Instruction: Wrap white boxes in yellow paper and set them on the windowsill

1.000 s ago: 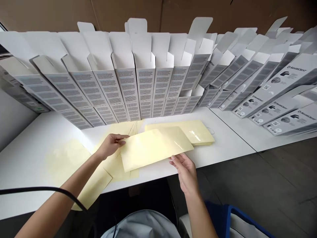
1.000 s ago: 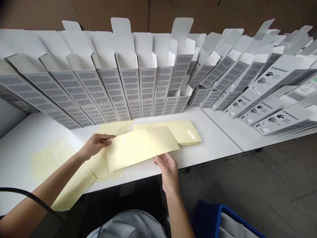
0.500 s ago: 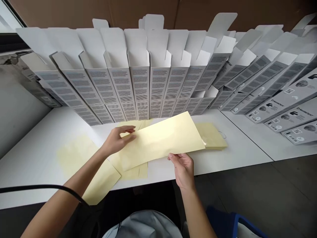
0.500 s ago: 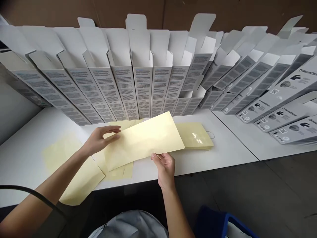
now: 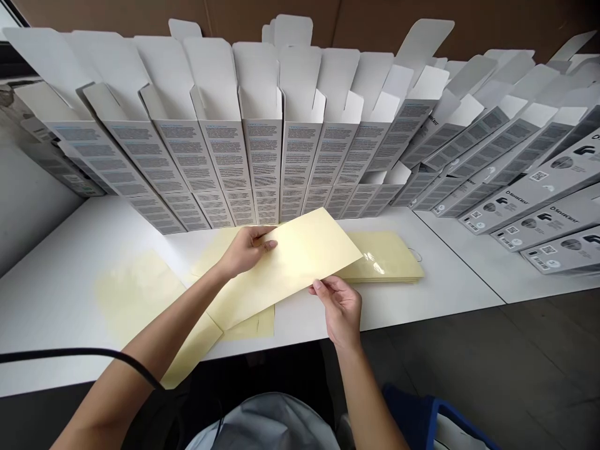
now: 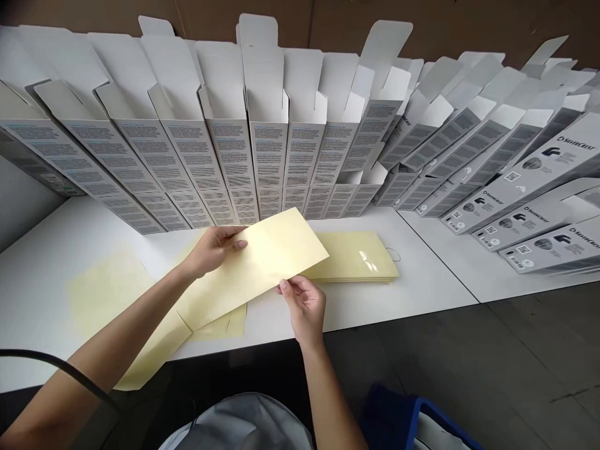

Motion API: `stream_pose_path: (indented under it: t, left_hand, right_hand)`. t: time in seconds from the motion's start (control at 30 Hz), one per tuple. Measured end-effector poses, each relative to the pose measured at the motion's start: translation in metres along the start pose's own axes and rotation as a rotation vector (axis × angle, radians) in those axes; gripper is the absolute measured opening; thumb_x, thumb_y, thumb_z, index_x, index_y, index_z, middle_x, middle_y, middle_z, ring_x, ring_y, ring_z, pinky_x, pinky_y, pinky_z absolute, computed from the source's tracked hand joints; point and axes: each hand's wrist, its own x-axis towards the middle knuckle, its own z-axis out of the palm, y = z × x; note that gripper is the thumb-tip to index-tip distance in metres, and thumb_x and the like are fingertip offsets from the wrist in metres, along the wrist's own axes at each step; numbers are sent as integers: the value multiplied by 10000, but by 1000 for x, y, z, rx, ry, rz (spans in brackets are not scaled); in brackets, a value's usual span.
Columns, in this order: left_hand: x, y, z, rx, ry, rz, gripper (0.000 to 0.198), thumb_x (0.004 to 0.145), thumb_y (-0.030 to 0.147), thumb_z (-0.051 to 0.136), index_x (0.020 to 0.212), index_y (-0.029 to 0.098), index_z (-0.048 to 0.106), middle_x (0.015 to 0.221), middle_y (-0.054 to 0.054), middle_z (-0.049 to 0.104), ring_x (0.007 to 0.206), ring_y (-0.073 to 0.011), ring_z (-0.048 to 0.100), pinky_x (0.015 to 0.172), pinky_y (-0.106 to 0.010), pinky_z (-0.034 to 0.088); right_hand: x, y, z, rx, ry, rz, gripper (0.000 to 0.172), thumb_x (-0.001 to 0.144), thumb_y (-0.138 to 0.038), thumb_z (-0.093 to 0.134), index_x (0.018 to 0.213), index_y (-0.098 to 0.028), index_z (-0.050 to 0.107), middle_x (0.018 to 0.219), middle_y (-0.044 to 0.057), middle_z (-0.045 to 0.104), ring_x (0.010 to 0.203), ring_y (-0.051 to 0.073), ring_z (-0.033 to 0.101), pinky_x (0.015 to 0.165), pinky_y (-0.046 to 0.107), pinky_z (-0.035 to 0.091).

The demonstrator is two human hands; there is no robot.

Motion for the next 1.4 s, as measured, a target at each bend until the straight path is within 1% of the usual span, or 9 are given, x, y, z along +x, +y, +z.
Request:
stream_pose_path:
  t: [0.3,0.37,0.43,0.5,0.6,0.8,1.03,1.2,1.4]
  left_hand:
    - [4,-10,1,117,54,-3,611,818,475,622,1296,95,596,1150,-134,649,1050,-296,620,870,-390,529]
    - [1,-13,8,377,242,137,565,829,413,617,1294,92,594,1173,-159,615,1081,-305,585,909,-440,494]
    - [-4,-12,19,621,396,405,451,843,331,622,1225,91,627,1170,-168,595,1098,-283,555,937,-446,467]
    - [-12,-9,33,703,313,678,281,887,257,593,1112,103,662,1090,-143,619,1028,-221,572,891,-379,483]
    - [-20,-5,50,714,108,835,187,932,222,552,1030,117,672,985,-108,652,903,-173,592,790,-314,495]
    - [-17,-4,49,736,-38,827,201,957,211,519,1003,94,676,1003,-108,679,915,-192,600,790,-324,486]
    - [-6,17,35,734,-258,785,247,972,207,490,881,123,704,898,-86,688,852,-169,610,813,-313,470]
    - [-1,28,38,949,-339,889,287,970,157,440,824,97,680,888,-110,671,839,-200,579,780,-342,462]
    - [0,29,48,1064,-331,938,301,974,133,407,775,103,631,810,-113,616,772,-191,532,728,-337,434]
  right_hand:
    - [2,-6,4,-99,12,-80,214,842,-359,687,843,-146,706,721,65,689,657,171,676,646,279,564]
    - [1,-7,5,-120,18,-98,213,859,-356,670,854,-146,704,721,63,689,656,169,677,646,277,562]
    - [0,-7,7,-148,41,-109,222,869,-360,657,871,-142,697,720,62,685,662,172,676,648,281,560]
    - [-1,-6,10,-173,43,-125,229,881,-364,640,877,-140,685,729,62,682,670,174,673,648,283,556]
    - [-1,-6,13,-229,-5,-189,203,912,-339,596,896,-147,660,767,59,679,703,167,665,661,274,545]
    - [1,-10,12,-493,-67,-449,105,941,-198,513,874,-166,587,758,43,641,682,135,625,624,241,498]
    - [2,-17,14,-680,-53,-665,104,931,-110,486,888,-179,550,739,29,612,668,125,607,619,236,471]
    - [1,-22,10,-740,-60,-689,99,924,-94,499,903,-175,553,753,33,603,673,122,582,636,237,461]
    - [-1,-25,4,-727,-43,-628,95,930,-127,503,890,-175,574,787,41,637,700,120,598,632,229,468]
